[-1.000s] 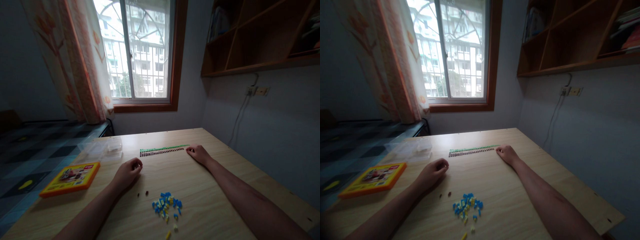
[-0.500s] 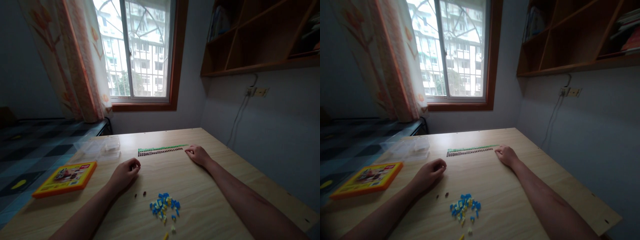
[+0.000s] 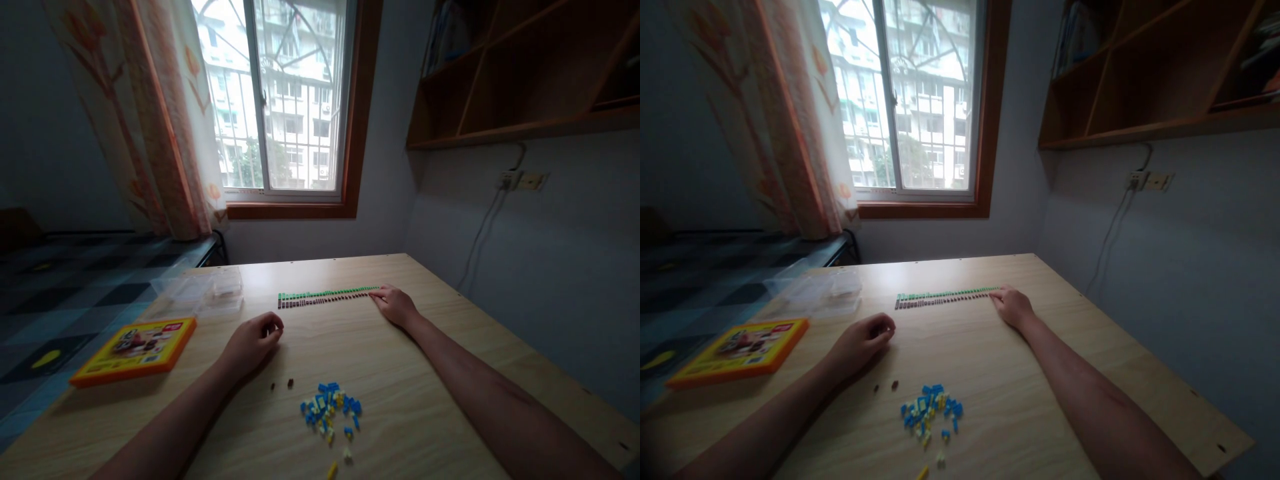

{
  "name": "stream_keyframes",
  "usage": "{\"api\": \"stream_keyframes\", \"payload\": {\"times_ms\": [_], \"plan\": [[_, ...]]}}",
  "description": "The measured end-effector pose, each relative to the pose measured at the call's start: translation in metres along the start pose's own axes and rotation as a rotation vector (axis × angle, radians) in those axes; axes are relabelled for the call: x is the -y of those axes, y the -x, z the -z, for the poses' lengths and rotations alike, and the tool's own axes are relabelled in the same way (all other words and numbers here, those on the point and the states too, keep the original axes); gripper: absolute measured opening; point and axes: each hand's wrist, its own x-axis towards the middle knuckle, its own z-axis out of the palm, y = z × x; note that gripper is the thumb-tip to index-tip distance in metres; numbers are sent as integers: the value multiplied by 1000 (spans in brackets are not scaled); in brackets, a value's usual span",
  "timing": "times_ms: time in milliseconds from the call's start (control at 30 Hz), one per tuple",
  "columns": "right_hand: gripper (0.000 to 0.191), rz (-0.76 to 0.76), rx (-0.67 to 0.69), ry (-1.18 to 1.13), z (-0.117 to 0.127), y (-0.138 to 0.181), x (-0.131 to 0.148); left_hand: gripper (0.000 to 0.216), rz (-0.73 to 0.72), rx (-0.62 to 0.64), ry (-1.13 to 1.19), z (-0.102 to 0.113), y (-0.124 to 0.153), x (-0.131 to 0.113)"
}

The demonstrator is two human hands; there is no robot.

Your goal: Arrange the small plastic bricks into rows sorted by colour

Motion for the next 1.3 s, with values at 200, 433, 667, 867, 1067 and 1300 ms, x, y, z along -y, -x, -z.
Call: {"api": "stream_keyframes", "payload": {"times_ms": [200, 433, 667, 867, 1067, 1300], "plan": [[31, 12, -3, -4, -1, 1, 0, 22, -3, -11, -1, 0, 0, 0], [31, 12, -20, 11, -1, 1, 2, 21, 0, -15, -25, -1, -1, 1], [31, 30, -14, 30, -2, 2, 2, 21, -3, -25, -24, -2, 1, 1], [30, 38, -52, 18, -1, 3, 1, 21, -8, -33, -25, -2, 1, 0], [29, 238, -126, -129, 14, 14, 36, 19, -5, -40, -22, -1, 3, -4], [25, 713, 156, -386, 30, 57, 127, 18, -1, -59, -19, -4, 4, -6]]}}
